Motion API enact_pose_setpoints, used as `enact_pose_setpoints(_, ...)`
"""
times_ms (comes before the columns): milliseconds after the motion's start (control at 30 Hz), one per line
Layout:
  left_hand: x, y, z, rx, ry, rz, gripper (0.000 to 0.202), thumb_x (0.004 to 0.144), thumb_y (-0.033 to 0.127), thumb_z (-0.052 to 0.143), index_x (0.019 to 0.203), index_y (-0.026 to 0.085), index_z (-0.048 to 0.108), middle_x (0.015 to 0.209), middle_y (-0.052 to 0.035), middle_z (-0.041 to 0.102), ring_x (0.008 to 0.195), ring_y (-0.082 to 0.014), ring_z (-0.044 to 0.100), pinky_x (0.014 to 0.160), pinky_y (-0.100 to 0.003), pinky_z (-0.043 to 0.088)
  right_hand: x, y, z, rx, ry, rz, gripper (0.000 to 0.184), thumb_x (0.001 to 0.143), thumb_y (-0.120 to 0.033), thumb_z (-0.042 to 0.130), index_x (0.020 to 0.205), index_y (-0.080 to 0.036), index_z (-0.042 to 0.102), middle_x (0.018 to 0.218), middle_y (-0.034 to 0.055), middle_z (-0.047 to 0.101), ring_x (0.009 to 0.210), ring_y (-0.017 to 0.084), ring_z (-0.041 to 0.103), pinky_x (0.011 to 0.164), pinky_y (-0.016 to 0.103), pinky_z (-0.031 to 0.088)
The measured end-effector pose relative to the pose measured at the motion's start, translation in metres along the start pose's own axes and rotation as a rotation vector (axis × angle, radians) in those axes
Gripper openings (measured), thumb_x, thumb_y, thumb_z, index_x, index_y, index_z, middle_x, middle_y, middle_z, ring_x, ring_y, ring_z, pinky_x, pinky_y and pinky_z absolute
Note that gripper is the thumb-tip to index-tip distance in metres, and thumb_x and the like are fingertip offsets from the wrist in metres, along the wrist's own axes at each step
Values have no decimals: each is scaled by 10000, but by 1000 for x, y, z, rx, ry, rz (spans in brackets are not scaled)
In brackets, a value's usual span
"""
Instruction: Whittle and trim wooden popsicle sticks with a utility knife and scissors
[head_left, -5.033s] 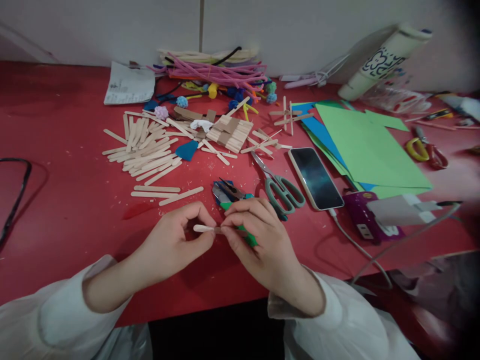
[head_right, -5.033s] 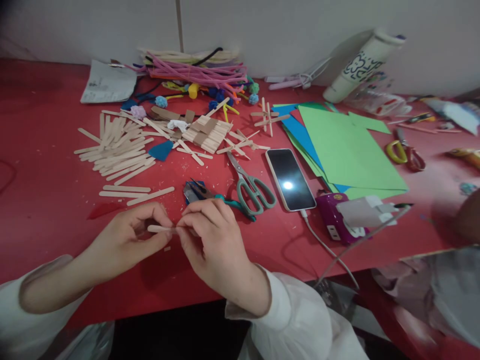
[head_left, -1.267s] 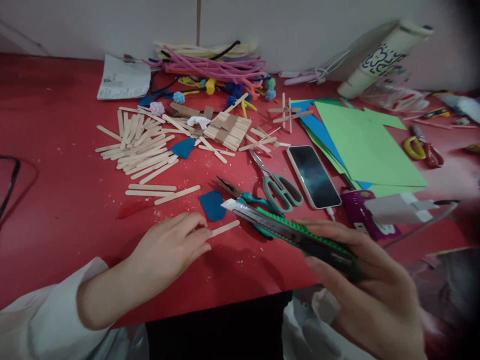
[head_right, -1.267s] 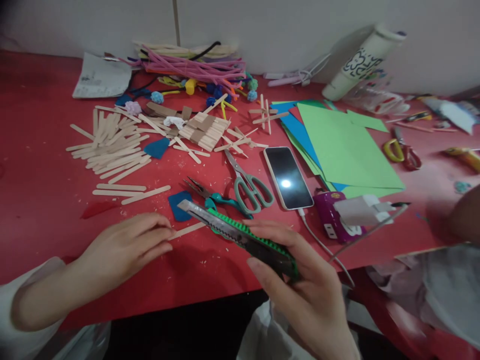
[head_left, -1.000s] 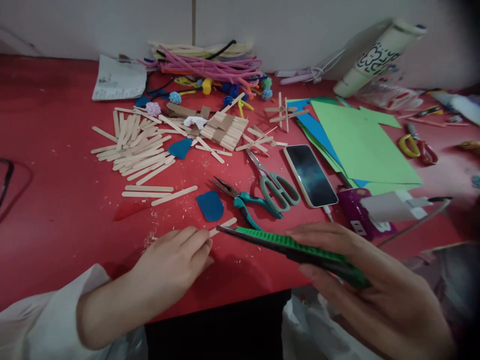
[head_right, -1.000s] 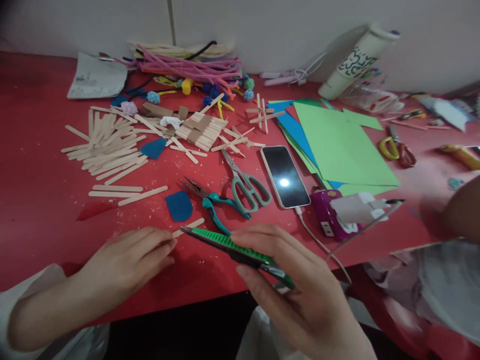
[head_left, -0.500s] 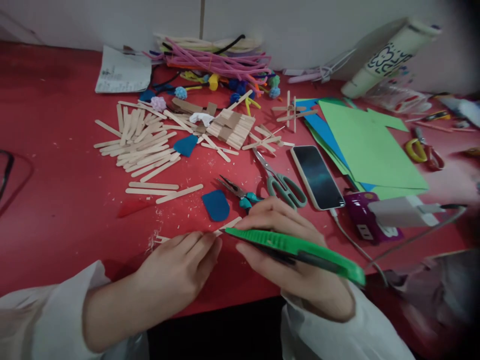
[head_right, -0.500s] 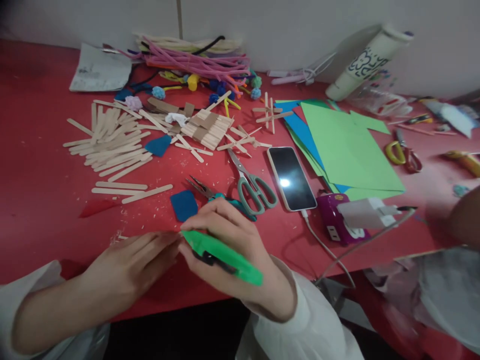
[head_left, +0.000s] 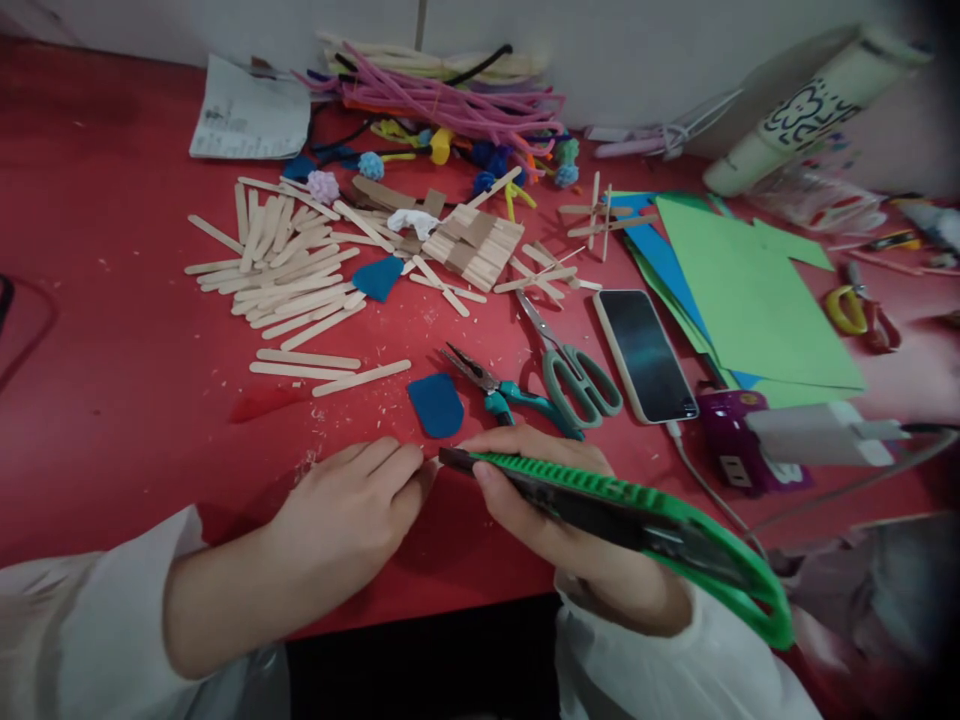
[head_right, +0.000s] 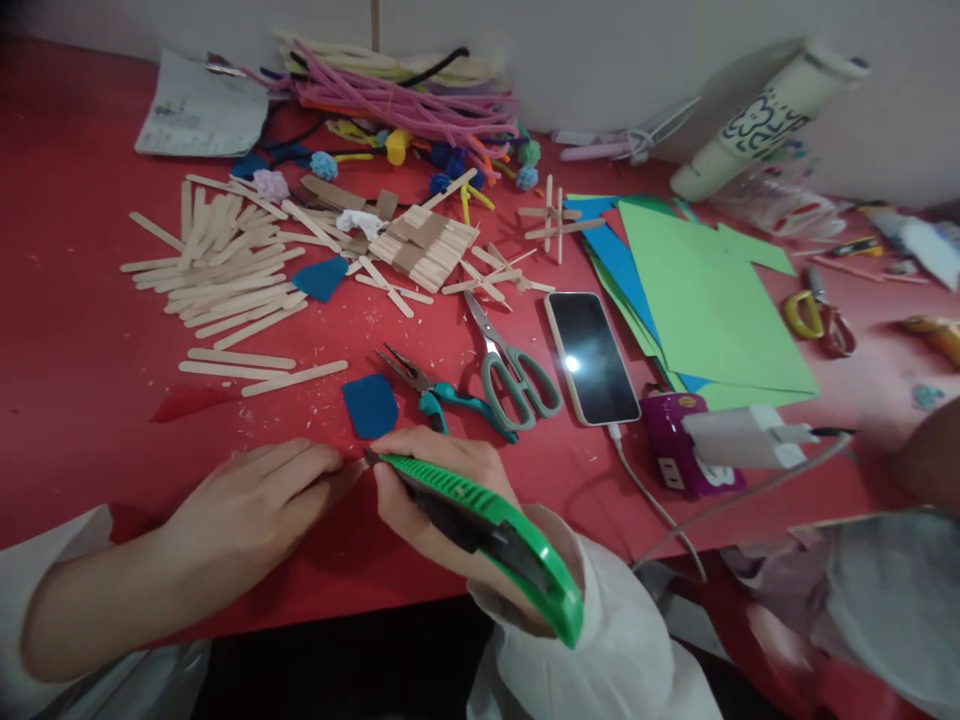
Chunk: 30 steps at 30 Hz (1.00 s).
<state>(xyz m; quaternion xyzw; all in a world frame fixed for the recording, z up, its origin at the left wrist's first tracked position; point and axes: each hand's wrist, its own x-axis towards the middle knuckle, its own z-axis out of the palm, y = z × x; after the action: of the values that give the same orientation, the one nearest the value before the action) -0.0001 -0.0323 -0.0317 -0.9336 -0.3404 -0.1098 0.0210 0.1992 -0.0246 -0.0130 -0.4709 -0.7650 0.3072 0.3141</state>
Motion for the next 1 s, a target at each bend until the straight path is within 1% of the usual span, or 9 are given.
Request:
enact_pose_setpoints(67, 0, 2, 0, -3, -18, -18, 287, 814, 13, 371, 796, 145, 625, 738, -32, 633, 647, -166, 595, 597, -283, 519, -1, -3, 1, -26, -8, -31, 126, 831, -158, 547, 920, -206, 623, 808, -2, 724, 688, 108, 690, 664, 190, 566)
enact_pose_setpoints(167, -1, 5, 2, -12, 6, -28, 275, 797, 21, 390, 736, 155, 622, 719, -35, 618, 633, -172, 577, 582, -290, 512, -4, -7, 1, -111, 4, -64, 152, 843, -137, 532, 954, -208, 608, 853, 9, 732, 738, 112, 699, 705, 193, 570)
enact_pose_setpoints(333, -4, 9, 0, 14, 8, 5, 272, 757, 20, 403, 743, 138, 648, 736, -59, 618, 677, -192, 573, 602, -300, 508, -8, -8, 3, -185, 36, -160, 164, 836, -118, 526, 962, -206, 584, 730, -6, 710, 607, 97, 675, 636, 176, 571)
enact_pose_setpoints(433, -5, 8, 0, 7, 29, 7, 253, 743, 23, 429, 752, 136, 655, 799, -70, 645, 729, -189, 586, 643, -287, 507, -9, -5, 6, -195, 56, -167, 169, 840, -122, 525, 970, -215, 579, 733, -11, 711, 606, 97, 674, 625, 177, 572)
enact_pose_setpoints(500, -4, 7, 0, -6, 32, 1, 237, 750, 28, 443, 719, 146, 646, 787, -57, 646, 717, -179, 585, 644, -277, 502, -10, -2, 8, -193, 69, -187, 163, 836, -117, 529, 966, -202, 577, 736, -6, 712, 617, 93, 676, 635, 169, 569)
enact_pose_setpoints(600, -3, 6, -1, -14, 25, -9, 280, 772, 16, 413, 678, 160, 634, 749, -39, 636, 693, -167, 573, 635, -267, 487, -10, 2, 11, -187, 87, -229, 155, 833, -105, 528, 958, -183, 575, 728, 2, 710, 614, 88, 675, 637, 152, 561)
enact_pose_setpoints(700, -2, 6, -1, -12, 38, -17, 346, 791, -4, 362, 696, 155, 654, 739, -46, 630, 695, -167, 559, 626, -267, 469, -11, 4, 12, -191, 99, -245, 158, 834, -109, 524, 961, -189, 572, 716, -5, 705, 591, 89, 668, 620, 155, 560)
enact_pose_setpoints(867, -2, 6, -2, -27, -1, -10, 336, 790, 0, 381, 767, 141, 684, 824, -68, 647, 756, -181, 564, 662, -284, 456, -12, 1, 12, -242, 49, -260, 184, 843, -99, 502, 995, -189, 553, 741, 6, 709, 608, 111, 669, 607, 194, 564)
enact_pose_setpoints(1000, -6, 7, 0, -58, -58, -30, 307, 766, 3, 411, 780, 150, 679, 890, -68, 654, 772, -180, 562, 649, -288, 448, -13, -1, 12, -321, -36, -318, 176, 873, -107, 481, 1035, -147, 536, 731, 34, 698, 616, 139, 666, 575, 235, 556)
